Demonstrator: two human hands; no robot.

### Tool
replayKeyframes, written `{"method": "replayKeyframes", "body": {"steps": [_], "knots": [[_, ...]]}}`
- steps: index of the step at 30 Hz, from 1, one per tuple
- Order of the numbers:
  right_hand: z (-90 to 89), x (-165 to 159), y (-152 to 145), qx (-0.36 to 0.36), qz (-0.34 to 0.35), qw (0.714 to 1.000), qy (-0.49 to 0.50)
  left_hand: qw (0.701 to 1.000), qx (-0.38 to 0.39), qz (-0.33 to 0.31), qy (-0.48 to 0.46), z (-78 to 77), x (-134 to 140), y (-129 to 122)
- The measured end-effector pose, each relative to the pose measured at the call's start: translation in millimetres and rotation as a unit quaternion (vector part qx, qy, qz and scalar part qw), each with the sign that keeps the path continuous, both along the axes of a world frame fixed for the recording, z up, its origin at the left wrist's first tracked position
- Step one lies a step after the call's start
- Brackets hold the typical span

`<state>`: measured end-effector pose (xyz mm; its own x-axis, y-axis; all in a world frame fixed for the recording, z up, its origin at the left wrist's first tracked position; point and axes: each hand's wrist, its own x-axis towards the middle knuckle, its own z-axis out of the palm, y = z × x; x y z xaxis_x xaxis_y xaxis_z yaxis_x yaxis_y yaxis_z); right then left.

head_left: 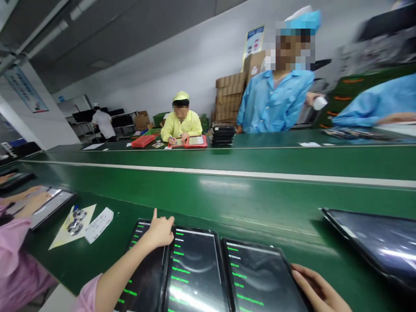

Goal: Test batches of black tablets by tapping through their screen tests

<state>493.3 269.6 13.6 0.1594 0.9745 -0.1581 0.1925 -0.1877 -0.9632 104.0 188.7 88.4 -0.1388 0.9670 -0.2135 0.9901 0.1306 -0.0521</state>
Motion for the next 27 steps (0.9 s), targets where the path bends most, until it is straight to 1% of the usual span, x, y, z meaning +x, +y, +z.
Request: {"method": "replayKeyframes", "body": {"steps": [3, 5, 11, 16, 21, 24, 27], "knots": [[7.5, 0.6, -1.8, 0.007, -0.006, 1.0, -0.004, 1.0, -0.004, 0.001, 0.011, -1.7, 2.2, 2.6], [5.8, 2.0, -2.4, 0.017, -0.019, 1.0, -0.005, 1.0, -0.004, 0.002, 0.016, -2.5, 3.0, 3.7], [-15.2, 7.8, -3.1, 0.022, -0.004, 1.0, -0.004, 1.0, -0.007, 0.004, 0.019, -3.1, 1.9, 4.1], [-35.4, 7.7, -3.5, 0.057, 0.009, 0.998, 0.015, 1.0, -0.007, 0.006, 0.012, -1.6, 1.4, 1.3], [-55.0, 4.1, -2.0, 0.117, -0.03, 0.99, 0.067, 1.0, -0.004, 0.015, 0.001, -0.1, -1.6, -0.1], [-60.6, 3.7, -2.8, 0.119, -0.027, 0.989, 0.08, 1.0, -0.006, 0.021, -0.006, 1.3, -4.4, -0.8], [-61.2, 4.3, -4.3, 0.114, -0.025, 0.989, 0.086, 1.0, -0.01, 0.023, -0.01, 3.1, -7.3, -0.6]]}}
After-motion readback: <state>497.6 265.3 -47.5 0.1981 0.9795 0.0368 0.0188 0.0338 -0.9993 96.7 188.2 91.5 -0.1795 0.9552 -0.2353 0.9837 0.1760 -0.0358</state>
